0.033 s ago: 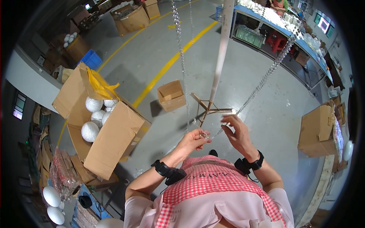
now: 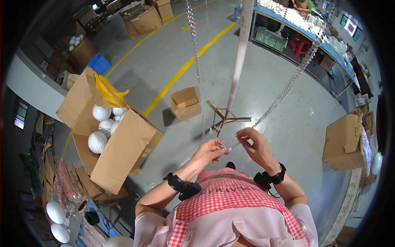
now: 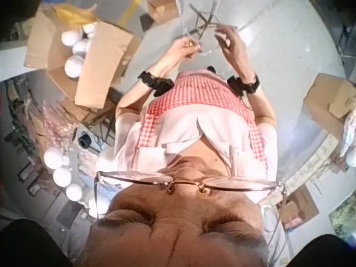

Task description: The person connects strands of beads by hand and then wraps a strand around a foam ball, pressing the beads into the surface to secure them.

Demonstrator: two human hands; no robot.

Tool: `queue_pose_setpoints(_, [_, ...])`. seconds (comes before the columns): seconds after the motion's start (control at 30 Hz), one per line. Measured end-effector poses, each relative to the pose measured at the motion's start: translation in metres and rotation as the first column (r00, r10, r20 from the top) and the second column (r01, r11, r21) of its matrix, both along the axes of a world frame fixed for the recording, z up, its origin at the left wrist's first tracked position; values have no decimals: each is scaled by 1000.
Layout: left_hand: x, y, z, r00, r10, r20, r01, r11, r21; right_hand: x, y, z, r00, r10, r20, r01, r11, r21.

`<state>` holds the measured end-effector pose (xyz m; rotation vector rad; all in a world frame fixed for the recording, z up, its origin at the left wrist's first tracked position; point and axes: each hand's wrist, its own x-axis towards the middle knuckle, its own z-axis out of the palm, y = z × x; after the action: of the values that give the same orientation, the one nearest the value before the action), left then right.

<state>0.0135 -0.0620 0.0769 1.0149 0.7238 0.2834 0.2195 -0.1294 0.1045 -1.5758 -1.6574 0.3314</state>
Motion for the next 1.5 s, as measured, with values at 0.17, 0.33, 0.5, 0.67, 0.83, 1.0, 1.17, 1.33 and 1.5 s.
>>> queue_pose_setpoints(0.17, [2, -1, 6, 999, -39, -32, 43, 988, 150, -6, 3, -7, 867, 212, -450, -403, 830, -385])
queue_pose_setpoints(0.33, [1, 0, 7, 998, -56, 7, 55, 995, 79, -10, 4, -15, 626, 123, -770, -543, 778, -317])
queue_pose_setpoints(0.5, [1, -2, 7, 1000, -27, -1, 27, 995, 100, -10, 4, -20, 634, 63, -770, -518, 775, -363])
queue_pose_setpoints(0.67, [3, -3, 2, 998, -7, -59, 28, 928, 372, -14, 4, -20, 631, 77, -772, -540, 758, -365])
queue_pose_setpoints(0.83, [6, -2, 0, 999, 31, -10, -28, 975, 222, -13, 6, -15, 615, 87, -784, -514, 798, -315])
queue_pose_setpoints(1.0, [9, -4, 8, 999, -38, -24, 40, 993, 113, -17, 5, -11, 660, 52, -749, -480, 796, -368])
queue_pose_setpoints(1.17, [8, -3, 11, 998, 0, -60, 4, 998, 59, -15, 6, -12, 663, 38, -748, -458, 810, -366])
queue_pose_setpoints(1.33, [6, -2, 10, 999, 35, -23, -34, 999, 23, -9, 9, -15, 679, 71, -731, -432, 844, -319])
queue_pose_setpoints(1.5, [11, -2, 5, 999, 35, -22, -31, 986, 161, -15, 9, -14, 633, 27, -774, -471, 807, -357])
